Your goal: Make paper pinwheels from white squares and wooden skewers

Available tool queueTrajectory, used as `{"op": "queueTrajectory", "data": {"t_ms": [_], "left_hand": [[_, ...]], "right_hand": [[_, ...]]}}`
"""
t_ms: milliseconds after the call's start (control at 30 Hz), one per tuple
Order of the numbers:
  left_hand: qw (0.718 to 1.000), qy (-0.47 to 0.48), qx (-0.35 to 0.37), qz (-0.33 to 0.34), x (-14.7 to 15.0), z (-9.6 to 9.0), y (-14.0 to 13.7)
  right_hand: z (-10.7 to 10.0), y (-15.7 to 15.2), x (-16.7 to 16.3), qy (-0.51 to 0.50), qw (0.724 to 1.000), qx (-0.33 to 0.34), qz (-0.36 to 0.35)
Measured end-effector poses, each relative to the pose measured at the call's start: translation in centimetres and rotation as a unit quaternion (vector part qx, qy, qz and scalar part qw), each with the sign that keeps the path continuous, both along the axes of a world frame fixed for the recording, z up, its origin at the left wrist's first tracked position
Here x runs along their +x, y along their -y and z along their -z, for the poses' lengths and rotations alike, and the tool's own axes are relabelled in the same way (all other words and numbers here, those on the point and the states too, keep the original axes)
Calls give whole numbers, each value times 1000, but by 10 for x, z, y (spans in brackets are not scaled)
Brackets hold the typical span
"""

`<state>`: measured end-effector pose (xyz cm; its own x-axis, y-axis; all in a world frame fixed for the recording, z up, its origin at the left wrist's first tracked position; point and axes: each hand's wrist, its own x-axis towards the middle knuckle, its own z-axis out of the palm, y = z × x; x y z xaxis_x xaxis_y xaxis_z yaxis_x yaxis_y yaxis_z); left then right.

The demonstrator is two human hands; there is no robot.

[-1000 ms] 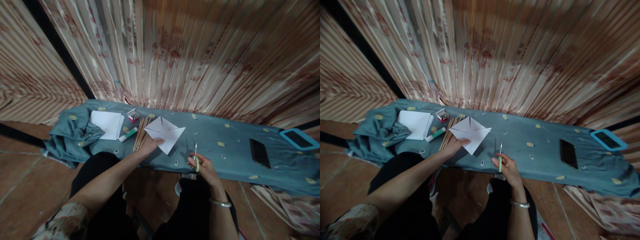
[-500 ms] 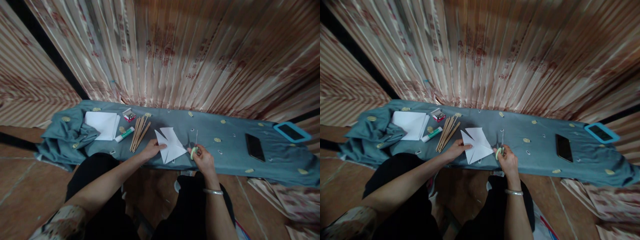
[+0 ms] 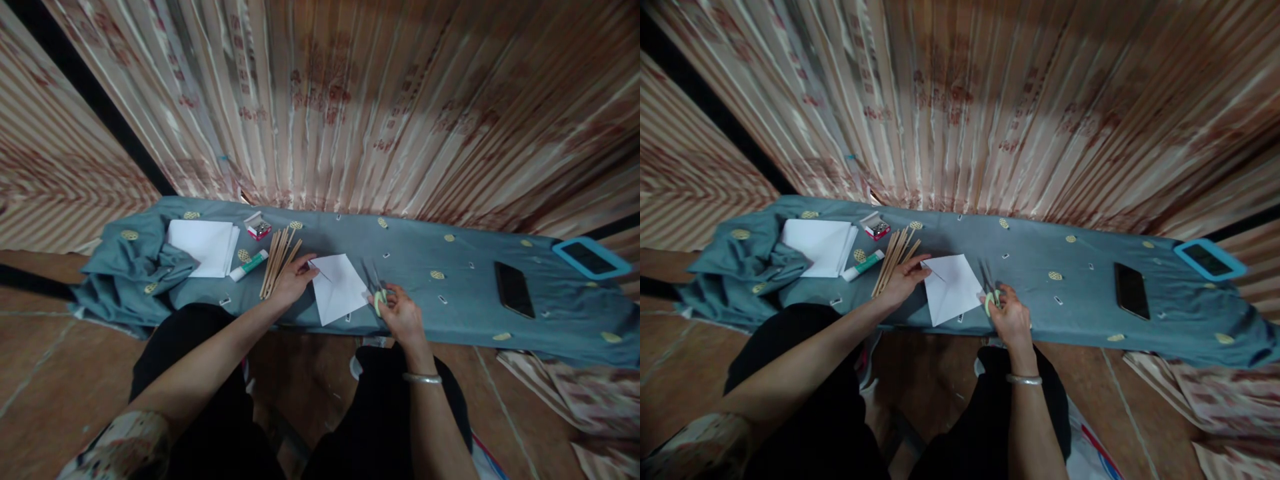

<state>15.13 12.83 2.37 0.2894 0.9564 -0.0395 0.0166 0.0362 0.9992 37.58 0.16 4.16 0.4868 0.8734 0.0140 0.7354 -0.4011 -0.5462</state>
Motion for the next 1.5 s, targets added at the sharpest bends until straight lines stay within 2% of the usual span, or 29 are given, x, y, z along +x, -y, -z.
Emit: {"op": "queueTrajectory", "data": {"t_ms": [100, 167, 233, 300, 367, 500, 633, 1000, 1233, 1500], "left_hand": [[983, -117, 135, -31, -8, -7, -3], [948, -195, 252, 5, -13, -13, -2], [908, -248, 327, 80, -14, -16, 2], [879, -283, 350, 158, -12, -14, 7], [858, -318, 346, 208, -9, -9, 12], [823, -378, 348, 244, -5, 0, 21], [790, -424, 359, 260, -6, 5, 26], [775, -447, 371, 246, -7, 8, 27], [788, -437, 369, 229, -12, 10, 25], [791, -420, 385, 222, -23, 4, 28]], "right_hand": [[1, -2, 6, 50, 998, -14, 29], [1, -3, 11, 81, 995, -26, 46], [1, -6, 16, 106, 992, -36, 61], [2, -8, 21, 127, 989, -40, 69], [4, -10, 27, 144, 986, -35, 73], [10, -12, 34, 148, 986, -2, 73], [11, -14, 36, 139, 987, -17, 78], [19, -21, 39, 160, 984, 24, 78], [19, -26, 36, 161, 984, 33, 67], [16, -26, 30, 140, 987, 64, 43]]}}
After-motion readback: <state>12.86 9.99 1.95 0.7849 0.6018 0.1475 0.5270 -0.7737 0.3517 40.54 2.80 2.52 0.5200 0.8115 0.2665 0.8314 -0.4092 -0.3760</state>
